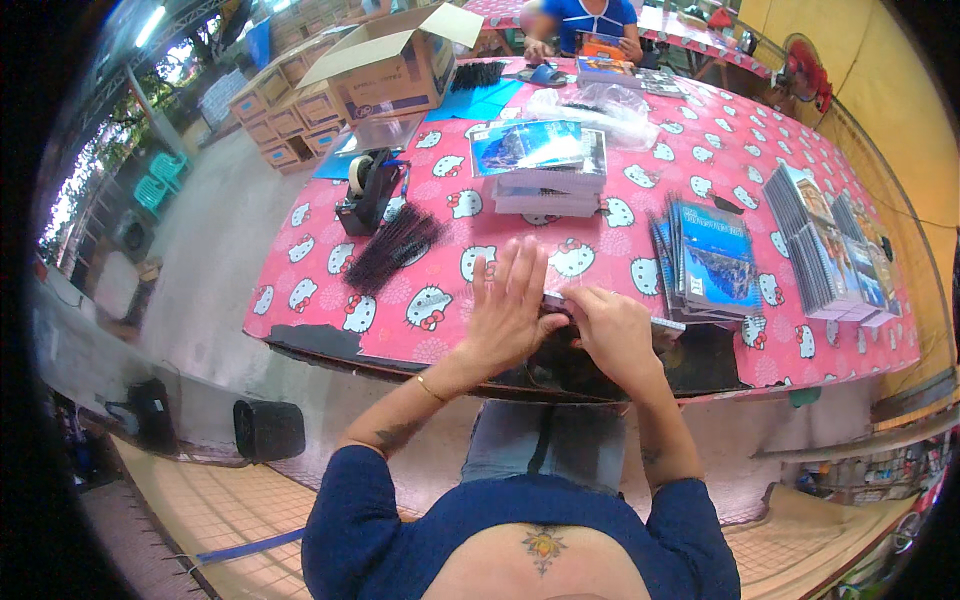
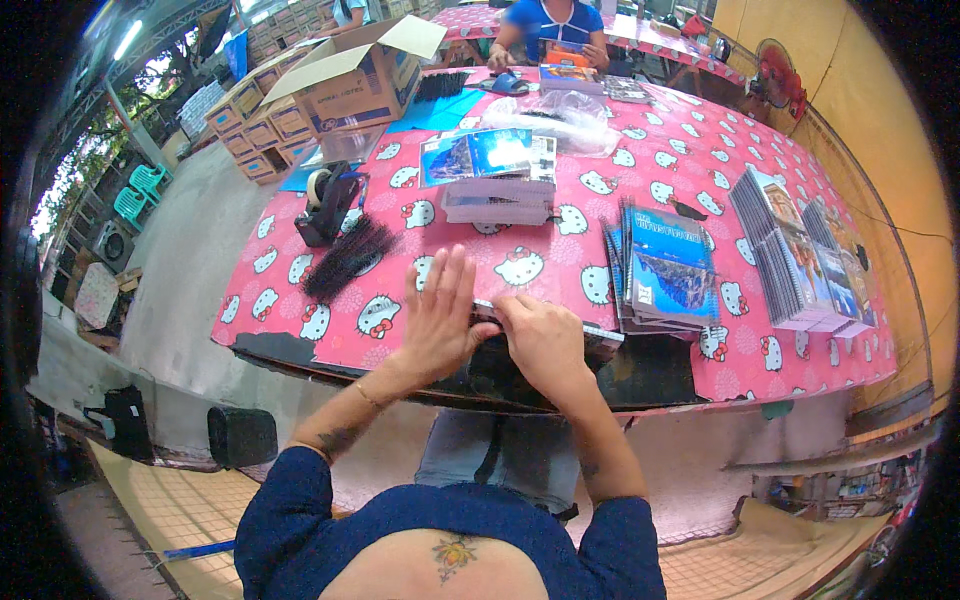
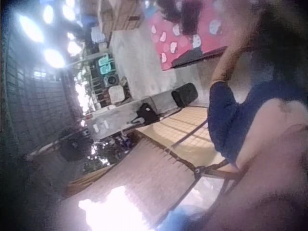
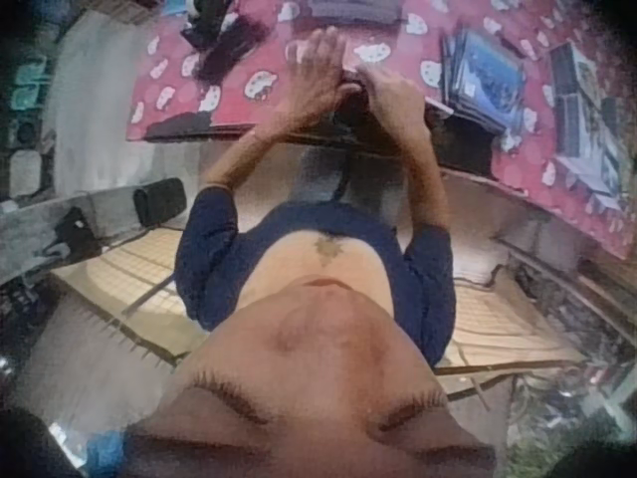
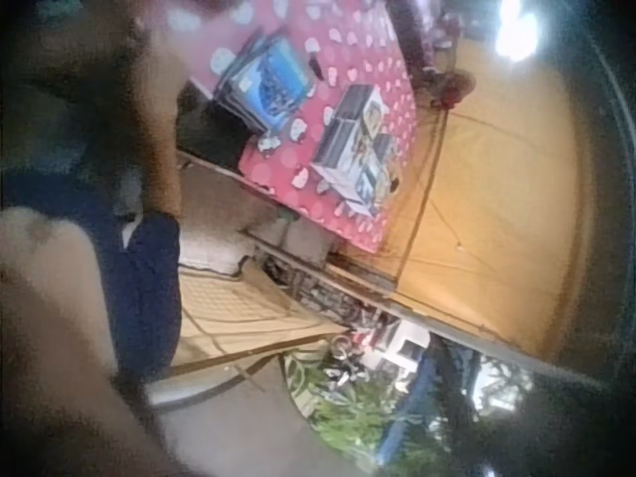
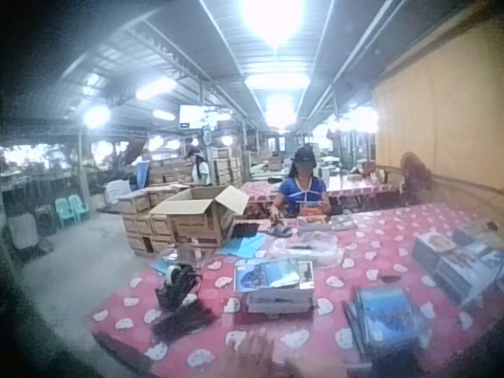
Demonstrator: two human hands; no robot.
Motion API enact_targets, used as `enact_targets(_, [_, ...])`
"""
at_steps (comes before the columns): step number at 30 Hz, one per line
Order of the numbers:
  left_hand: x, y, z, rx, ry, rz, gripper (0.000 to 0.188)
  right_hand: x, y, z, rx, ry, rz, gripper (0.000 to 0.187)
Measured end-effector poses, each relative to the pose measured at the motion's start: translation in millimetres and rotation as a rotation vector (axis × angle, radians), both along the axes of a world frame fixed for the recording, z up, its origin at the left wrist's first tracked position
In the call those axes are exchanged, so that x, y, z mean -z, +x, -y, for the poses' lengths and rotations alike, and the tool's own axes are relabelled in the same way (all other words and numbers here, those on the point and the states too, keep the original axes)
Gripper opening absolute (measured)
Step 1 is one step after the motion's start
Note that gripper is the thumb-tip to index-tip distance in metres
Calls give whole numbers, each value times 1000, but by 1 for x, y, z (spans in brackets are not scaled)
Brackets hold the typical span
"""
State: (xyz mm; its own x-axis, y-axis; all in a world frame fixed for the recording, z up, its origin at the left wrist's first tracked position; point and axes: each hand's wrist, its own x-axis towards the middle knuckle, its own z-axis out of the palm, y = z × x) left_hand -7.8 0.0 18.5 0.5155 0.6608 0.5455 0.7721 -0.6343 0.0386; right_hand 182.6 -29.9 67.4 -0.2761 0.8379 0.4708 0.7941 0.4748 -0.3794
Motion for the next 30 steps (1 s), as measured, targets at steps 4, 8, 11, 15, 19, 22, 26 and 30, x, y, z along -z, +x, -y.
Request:
enact_targets(4, [75,6,29,-29,103,30,88,-3,1,-4,4,-12,53,15])
enact_targets(8, [2,9,-12,-231,206,-217,90,-1,10,5,-37,84,42,23])
enact_targets(11, [66,3,32,48,160,-123,83,-8,27,14,9,225,100,29])
enact_targets(15, [12,12,-11,-118,160,-196,87,-11,40,16,-20,-1,137,32])
enact_targets(19, [48,7,29,135,125,-142,83,-4,45,17,-31,-23,60,31])
enact_targets(22, [32,16,-4,72,110,-81,83,2,44,10,-68,20,11,30])
enact_targets(26, [51,13,12,260,32,-94,81,-4,45,15,-9,-44,19,40])
enact_targets(30, [-16,33,-3,-96,96,-205,83,-11,44,14,-6,-86,54,48])
